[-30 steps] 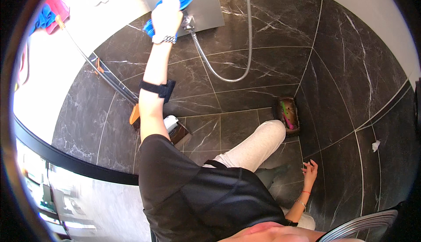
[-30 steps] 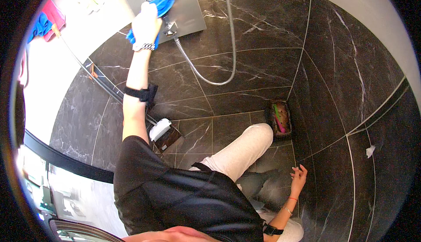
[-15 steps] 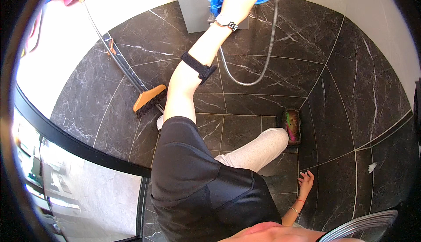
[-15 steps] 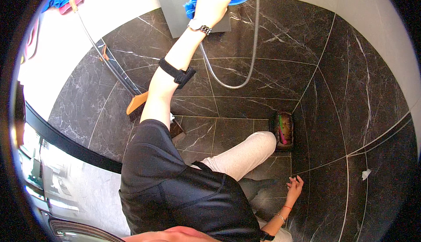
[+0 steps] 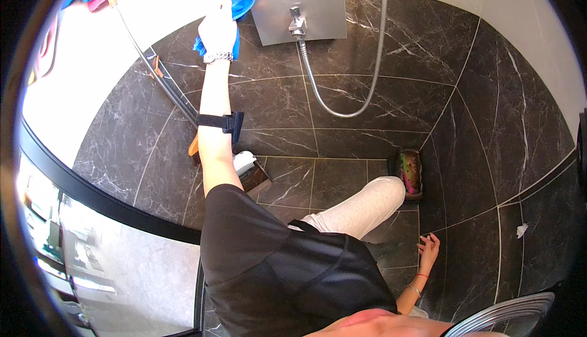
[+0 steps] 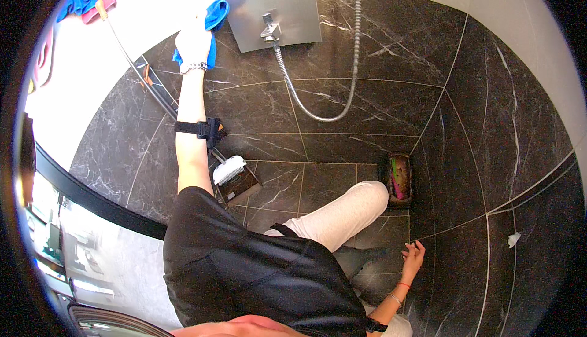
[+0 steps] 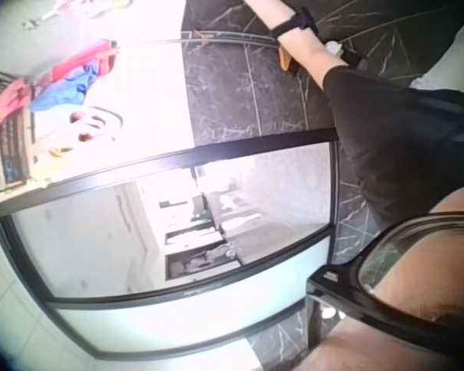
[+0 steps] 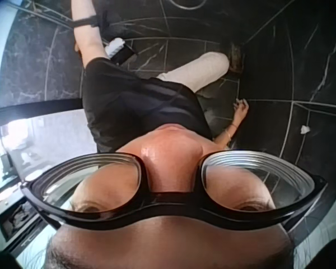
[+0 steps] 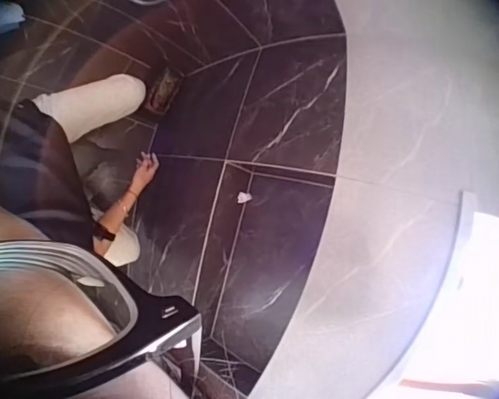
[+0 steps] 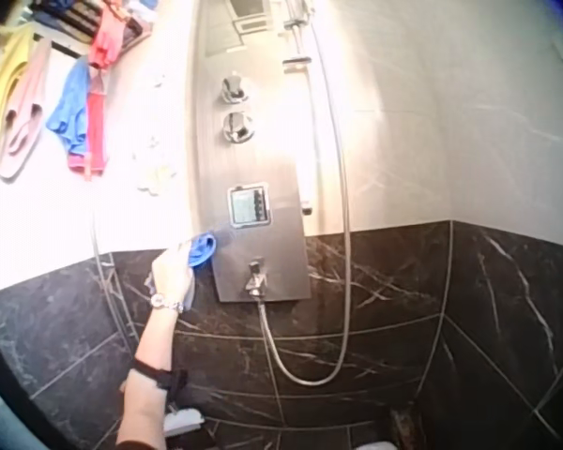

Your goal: Use a blue cloth to wipe down the walls of a shower.

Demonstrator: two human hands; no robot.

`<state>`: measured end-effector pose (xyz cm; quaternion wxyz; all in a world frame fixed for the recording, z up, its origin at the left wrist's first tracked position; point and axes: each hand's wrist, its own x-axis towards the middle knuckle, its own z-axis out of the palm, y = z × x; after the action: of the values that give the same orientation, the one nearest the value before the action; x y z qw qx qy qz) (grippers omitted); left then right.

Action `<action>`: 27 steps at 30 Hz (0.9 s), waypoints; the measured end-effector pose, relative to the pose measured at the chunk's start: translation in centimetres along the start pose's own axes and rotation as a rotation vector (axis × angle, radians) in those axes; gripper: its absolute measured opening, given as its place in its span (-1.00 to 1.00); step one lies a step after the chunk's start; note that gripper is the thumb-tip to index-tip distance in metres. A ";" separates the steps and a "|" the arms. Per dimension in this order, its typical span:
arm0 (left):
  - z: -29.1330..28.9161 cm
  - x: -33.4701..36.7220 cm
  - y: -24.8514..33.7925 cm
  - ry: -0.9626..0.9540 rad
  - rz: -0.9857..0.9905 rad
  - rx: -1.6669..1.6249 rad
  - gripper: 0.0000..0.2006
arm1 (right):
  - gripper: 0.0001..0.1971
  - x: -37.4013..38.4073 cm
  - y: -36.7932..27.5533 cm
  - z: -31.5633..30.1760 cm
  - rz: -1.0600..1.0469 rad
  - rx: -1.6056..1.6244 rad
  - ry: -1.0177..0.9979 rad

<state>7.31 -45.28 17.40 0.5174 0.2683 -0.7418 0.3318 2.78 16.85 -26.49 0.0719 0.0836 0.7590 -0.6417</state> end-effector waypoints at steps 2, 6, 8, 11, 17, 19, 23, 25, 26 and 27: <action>0.2 -0.9 0.1 -0.062 -0.005 -0.011 -0.57 | -0.71 0.3 0.7 -0.3 0.026 0.003 0.010; -2.0 -1.4 2.6 -0.007 -0.072 -0.101 -0.56 | -0.72 -0.1 1.4 -0.3 0.049 -0.030 0.029; -1.7 -0.6 3.3 0.102 -0.008 -0.102 -0.55 | -0.72 -0.1 0.9 0.1 0.036 -0.012 -0.014; -1.6 1.6 7.4 0.059 0.144 -0.136 -0.55 | -0.72 -0.2 0.4 -0.1 0.023 -0.009 -0.019; -3.5 3.3 14.5 0.112 0.244 -0.139 -0.74 | -0.69 -0.2 0.1 0.1 -0.016 -0.010 -0.004; -4.6 3.4 15.9 0.250 0.358 -0.126 -0.89 | -0.68 -0.3 -0.1 -0.1 -0.035 0.015 -0.024; -3.8 3.3 18.0 0.315 0.523 -0.154 -0.90 | -0.68 -0.3 -0.6 -0.2 -0.034 -0.015 -0.008; -2.2 3.2 18.7 0.272 0.524 -0.222 -0.83 | -0.67 -0.4 -0.6 -0.4 -0.042 -0.012 -0.008; -2.5 3.1 18.8 0.271 0.526 -0.237 -0.83 | -0.67 -0.6 -0.8 -0.5 -0.007 0.010 0.002; -3.7 3.1 18.1 0.315 0.572 -0.269 -0.90 | -0.67 -0.7 -1.0 -0.6 0.024 0.033 0.009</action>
<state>-4.90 -31.15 17.31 0.5421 -0.0752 -0.7352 0.4001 3.27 17.25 -25.31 0.0749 0.0970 0.7474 -0.6530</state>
